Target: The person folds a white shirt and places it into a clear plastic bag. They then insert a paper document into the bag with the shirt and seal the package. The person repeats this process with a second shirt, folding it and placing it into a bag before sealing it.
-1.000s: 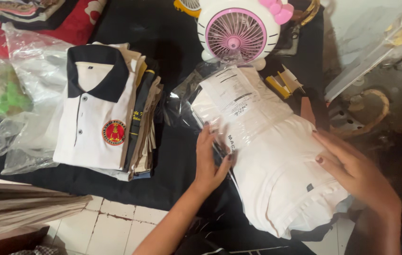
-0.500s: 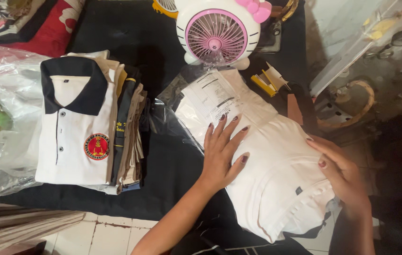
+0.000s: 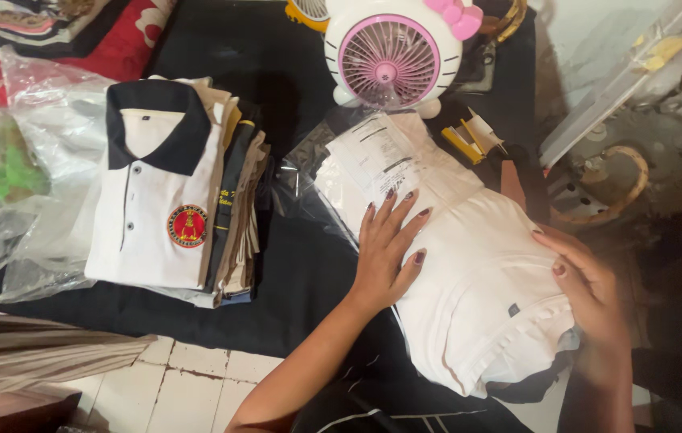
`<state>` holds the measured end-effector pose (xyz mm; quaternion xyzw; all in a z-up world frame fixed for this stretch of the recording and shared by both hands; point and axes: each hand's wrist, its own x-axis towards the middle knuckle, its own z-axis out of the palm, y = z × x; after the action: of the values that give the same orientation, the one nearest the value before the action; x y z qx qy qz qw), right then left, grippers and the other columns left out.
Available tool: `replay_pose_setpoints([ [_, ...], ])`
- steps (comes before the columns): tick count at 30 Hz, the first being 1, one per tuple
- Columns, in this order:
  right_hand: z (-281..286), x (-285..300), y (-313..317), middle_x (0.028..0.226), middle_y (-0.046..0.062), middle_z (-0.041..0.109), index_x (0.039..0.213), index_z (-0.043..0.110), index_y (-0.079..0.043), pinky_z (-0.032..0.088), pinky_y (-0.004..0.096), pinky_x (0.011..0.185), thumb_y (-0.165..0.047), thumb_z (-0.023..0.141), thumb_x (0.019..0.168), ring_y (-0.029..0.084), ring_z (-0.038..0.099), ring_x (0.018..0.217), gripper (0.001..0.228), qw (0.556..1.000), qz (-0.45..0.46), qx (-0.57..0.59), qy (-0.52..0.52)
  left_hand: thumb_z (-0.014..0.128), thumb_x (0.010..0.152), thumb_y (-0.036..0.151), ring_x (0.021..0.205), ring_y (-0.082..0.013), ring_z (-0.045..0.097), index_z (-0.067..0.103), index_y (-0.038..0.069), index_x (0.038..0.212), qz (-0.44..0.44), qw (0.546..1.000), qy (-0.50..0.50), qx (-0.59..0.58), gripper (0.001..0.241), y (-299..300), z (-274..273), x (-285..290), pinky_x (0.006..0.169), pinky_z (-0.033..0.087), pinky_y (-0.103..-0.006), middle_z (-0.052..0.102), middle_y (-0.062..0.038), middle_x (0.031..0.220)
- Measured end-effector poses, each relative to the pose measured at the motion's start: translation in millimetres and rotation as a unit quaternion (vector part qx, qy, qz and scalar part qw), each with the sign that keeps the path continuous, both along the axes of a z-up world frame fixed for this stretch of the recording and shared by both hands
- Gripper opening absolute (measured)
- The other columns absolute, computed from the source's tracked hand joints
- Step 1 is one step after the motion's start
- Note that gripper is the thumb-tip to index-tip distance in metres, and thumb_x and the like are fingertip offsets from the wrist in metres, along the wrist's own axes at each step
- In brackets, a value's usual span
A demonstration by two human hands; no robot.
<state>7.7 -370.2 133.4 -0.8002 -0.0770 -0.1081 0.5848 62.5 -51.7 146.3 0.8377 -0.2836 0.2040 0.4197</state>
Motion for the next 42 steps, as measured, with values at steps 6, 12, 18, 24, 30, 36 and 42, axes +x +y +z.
replay_pose_setpoints([
  [6, -0.4, 4.6, 0.0, 0.143, 0.013, 0.063, 0.135, 0.064, -0.001, 0.034, 0.032, 0.12, -0.006, 0.052, 0.101, 0.02, 0.054, 0.137, 0.037, 0.999, 0.021, -0.001, -0.04, 0.058, 0.099, 0.019, 0.16, -0.0395, 0.03, 0.054, 0.016, 0.149, -0.002, 1.0, -0.006, -0.017, 0.05, 1.2, -0.1, -4.3, 0.129, 0.016, -0.061, 0.041, -0.013, 0.166],
  [12, -6.1, 5.0, -2.9, 0.142, 0.012, 0.064, 0.135, 0.065, 0.0, 0.037, 0.031, 0.116, -0.007, 0.053, 0.101, 0.016, 0.056, 0.131, 0.036, 0.999, 0.009, -0.01, -0.032, 0.058, 0.099, 0.02, 0.159, -0.0401, 0.03, 0.054, 0.015, 0.149, 0.0, 1.0, -0.008, -0.017, 0.05, 1.0, 1.9, -5.4, 0.129, 0.015, -0.0606, 0.041, -0.013, 0.166],
  [18, -8.6, 4.6, -3.6, 0.142, 0.012, 0.065, 0.135, 0.066, 0.0, 0.036, 0.029, 0.114, -0.006, 0.053, 0.102, 0.015, 0.055, 0.129, 0.036, 0.999, 0.002, 0.009, -0.033, 0.057, 0.097, 0.018, 0.158, -0.0415, 0.028, 0.052, 0.012, 0.15, -0.007, 1.0, -0.008, 0.001, 0.053, 1.8, 1.7, -6.6, 0.129, 0.014, -0.0602, 0.04, -0.016, 0.165],
  [24, -16.8, 3.6, -3.0, 0.139, 0.012, 0.066, 0.133, 0.066, 0.0, 0.037, 0.031, 0.118, -0.007, 0.054, 0.103, 0.017, 0.056, 0.132, 0.034, 0.999, -0.006, 0.012, -0.048, 0.054, 0.094, 0.011, 0.159, -0.0397, 0.029, 0.054, 0.013, 0.148, 0.012, 1.0, -0.015, -0.024, 0.054, 1.1, -10.5, -10.8, 0.13, 0.013, -0.0586, 0.042, -0.015, 0.165],
  [30, -20.9, 4.3, -4.3, 0.142, 0.013, 0.064, 0.133, 0.065, 0.0, 0.037, 0.031, 0.117, -0.007, 0.053, 0.102, 0.018, 0.056, 0.135, 0.034, 0.998, 0.007, 0.045, -0.046, 0.047, 0.099, 0.009, 0.16, -0.0407, 0.027, 0.051, 0.006, 0.151, 0.019, 0.999, -0.013, -0.042, 0.052, 4.0, -39.1, -24.4, 0.13, 0.011, -0.0579, 0.04, -0.018, 0.165],
  [36, -17.3, 2.2, -1.8, 0.142, 0.013, 0.064, 0.133, 0.065, 0.001, 0.037, 0.031, 0.116, -0.006, 0.053, 0.103, 0.019, 0.056, 0.134, 0.034, 0.998, 0.001, 0.039, -0.054, 0.042, 0.103, 0.012, 0.16, -0.0413, 0.025, 0.048, 0.003, 0.153, 0.033, 0.998, -0.025, -0.047, 0.05, 4.2, -65.6, -31.5, 0.131, 0.01, -0.0569, 0.038, -0.019, 0.166],
  [42, -16.5, 2.4, -2.6, 0.144, 0.015, 0.063, 0.133, 0.064, 0.002, 0.037, 0.032, 0.119, -0.007, 0.052, 0.103, 0.021, 0.056, 0.137, 0.034, 0.998, 0.008, 0.049, -0.049, 0.038, 0.107, 0.019, 0.16, -0.0416, 0.025, 0.047, 0.003, 0.152, 0.037, 0.999, -0.018, -0.032, 0.049, 5.7, -76.0, -29.2, 0.131, 0.01, -0.0571, 0.037, -0.019, 0.166],
])
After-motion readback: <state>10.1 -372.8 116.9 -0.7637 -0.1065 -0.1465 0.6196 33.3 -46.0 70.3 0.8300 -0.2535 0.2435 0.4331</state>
